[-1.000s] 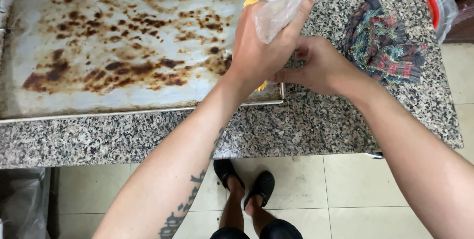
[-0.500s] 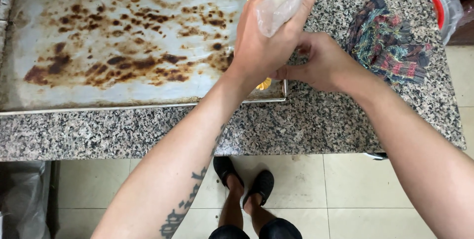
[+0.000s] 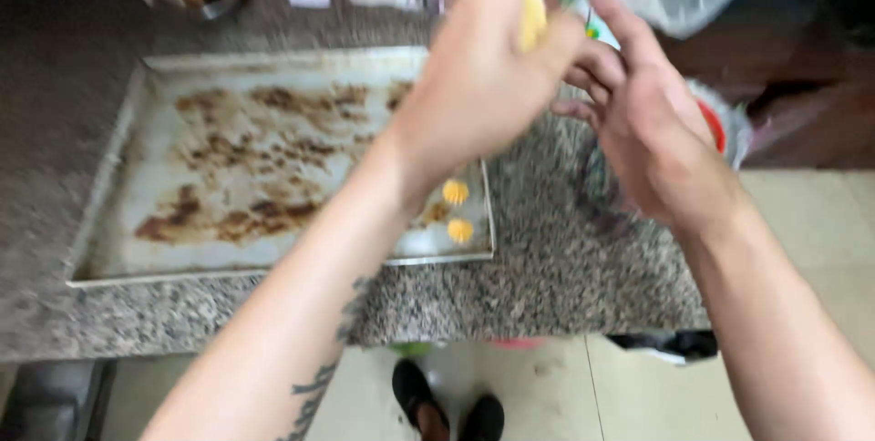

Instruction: Filling a piping bag with frosting and piping small decorative shapes onto a baking sheet

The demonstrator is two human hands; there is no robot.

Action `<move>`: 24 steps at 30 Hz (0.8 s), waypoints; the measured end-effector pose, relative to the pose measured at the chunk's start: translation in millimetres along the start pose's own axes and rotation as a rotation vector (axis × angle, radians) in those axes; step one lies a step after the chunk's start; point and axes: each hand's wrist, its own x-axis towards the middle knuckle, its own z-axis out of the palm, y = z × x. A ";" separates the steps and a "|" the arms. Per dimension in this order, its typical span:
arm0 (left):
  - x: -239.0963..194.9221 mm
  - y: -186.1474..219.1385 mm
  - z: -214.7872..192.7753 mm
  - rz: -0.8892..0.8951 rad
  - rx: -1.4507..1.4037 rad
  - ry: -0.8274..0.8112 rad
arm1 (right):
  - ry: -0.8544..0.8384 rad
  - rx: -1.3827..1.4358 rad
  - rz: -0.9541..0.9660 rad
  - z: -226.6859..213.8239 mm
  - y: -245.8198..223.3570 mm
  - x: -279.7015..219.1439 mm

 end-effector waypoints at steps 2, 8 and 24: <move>11.2 47.5 -2.9 -0.348 -0.141 -0.441 | 0.116 0.230 -0.056 -16.4 7.1 2.1; -57.4 18.0 107.7 -0.152 -0.227 -0.380 | 0.618 0.474 0.357 -44.0 -62.2 32.9; -41.0 92.4 117.9 -0.706 -0.458 -0.211 | 0.423 -0.098 0.145 -45.0 -118.7 9.6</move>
